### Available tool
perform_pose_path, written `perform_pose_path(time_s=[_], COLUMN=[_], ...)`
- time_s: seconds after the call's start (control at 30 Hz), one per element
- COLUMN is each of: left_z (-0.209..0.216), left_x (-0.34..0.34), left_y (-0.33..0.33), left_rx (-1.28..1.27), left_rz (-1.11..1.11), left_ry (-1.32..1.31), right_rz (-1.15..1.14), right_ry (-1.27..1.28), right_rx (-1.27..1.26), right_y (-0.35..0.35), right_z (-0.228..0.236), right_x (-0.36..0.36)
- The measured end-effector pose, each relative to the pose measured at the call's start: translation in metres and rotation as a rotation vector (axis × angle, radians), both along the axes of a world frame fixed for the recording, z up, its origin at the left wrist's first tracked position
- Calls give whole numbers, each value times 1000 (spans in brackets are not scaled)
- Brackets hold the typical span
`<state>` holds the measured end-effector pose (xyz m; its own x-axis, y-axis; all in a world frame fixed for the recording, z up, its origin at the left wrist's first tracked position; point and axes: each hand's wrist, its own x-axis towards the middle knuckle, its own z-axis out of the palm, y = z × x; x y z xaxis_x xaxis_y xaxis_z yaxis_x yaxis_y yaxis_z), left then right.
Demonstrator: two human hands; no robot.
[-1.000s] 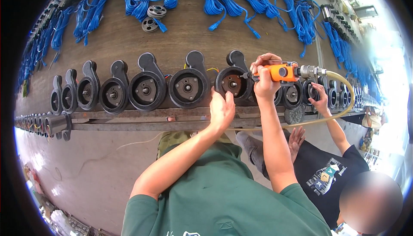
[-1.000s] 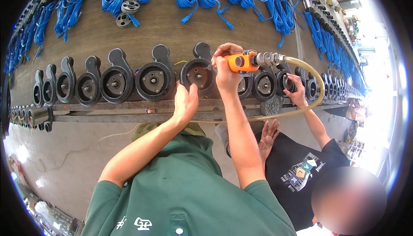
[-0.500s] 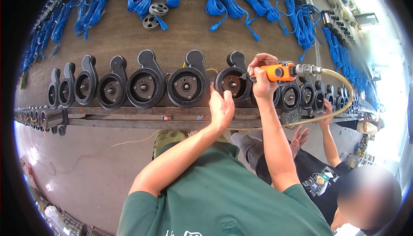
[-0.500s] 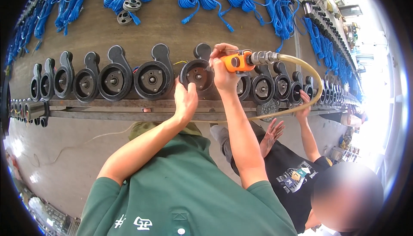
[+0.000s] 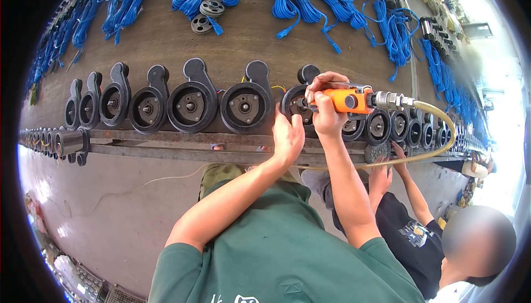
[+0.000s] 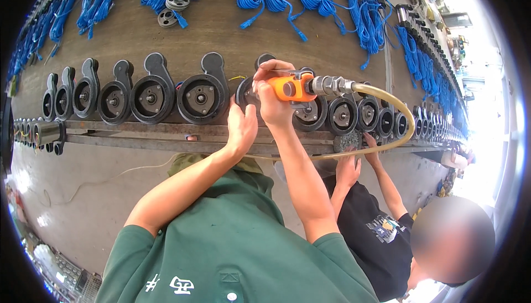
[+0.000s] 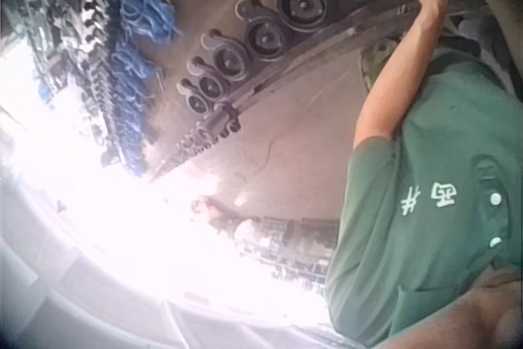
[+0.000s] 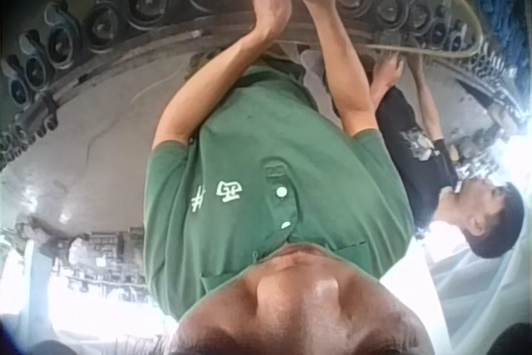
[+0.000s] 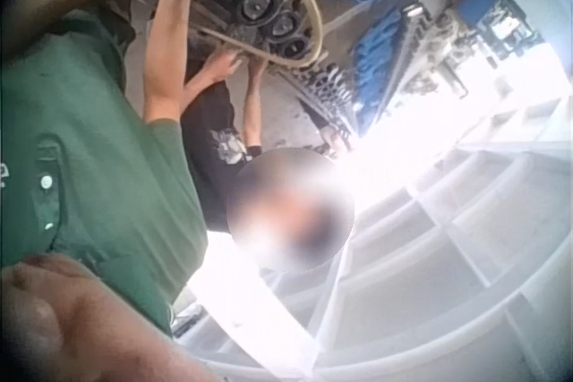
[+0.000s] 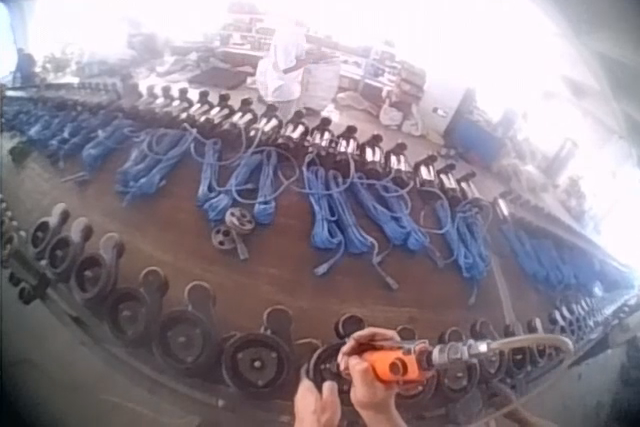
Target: The person uses a pneumatic screwdriver to secure screws into circular black components lined up on a workbench.
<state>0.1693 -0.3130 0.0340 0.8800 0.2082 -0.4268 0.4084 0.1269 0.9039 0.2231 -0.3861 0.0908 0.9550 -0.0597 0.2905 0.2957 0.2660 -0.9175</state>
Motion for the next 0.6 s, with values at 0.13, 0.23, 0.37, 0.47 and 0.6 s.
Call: perform_pose_path(time_s=[0.13,0.23,0.37,0.47,0.6], left_z=[-12,-16,-8,-34,-23], left_x=[-2,-2,-2,-3,-3], left_y=[-1,1,3,-1,2], left_rx=[31,8,0,29,-17], left_rz=[24,18,3,35,7], left_ry=[-63,-92,-62,-109,-47], right_rz=[-13,-7,-11,31,81], right_ry=[29,28,14,-7,-27], right_rx=[24,6,-42,-95,-95], right_y=[4,5,5,10,10], right_z=[-1,-4,-6,-3,-12], right_x=[-2,-2,-4,-4,-1])
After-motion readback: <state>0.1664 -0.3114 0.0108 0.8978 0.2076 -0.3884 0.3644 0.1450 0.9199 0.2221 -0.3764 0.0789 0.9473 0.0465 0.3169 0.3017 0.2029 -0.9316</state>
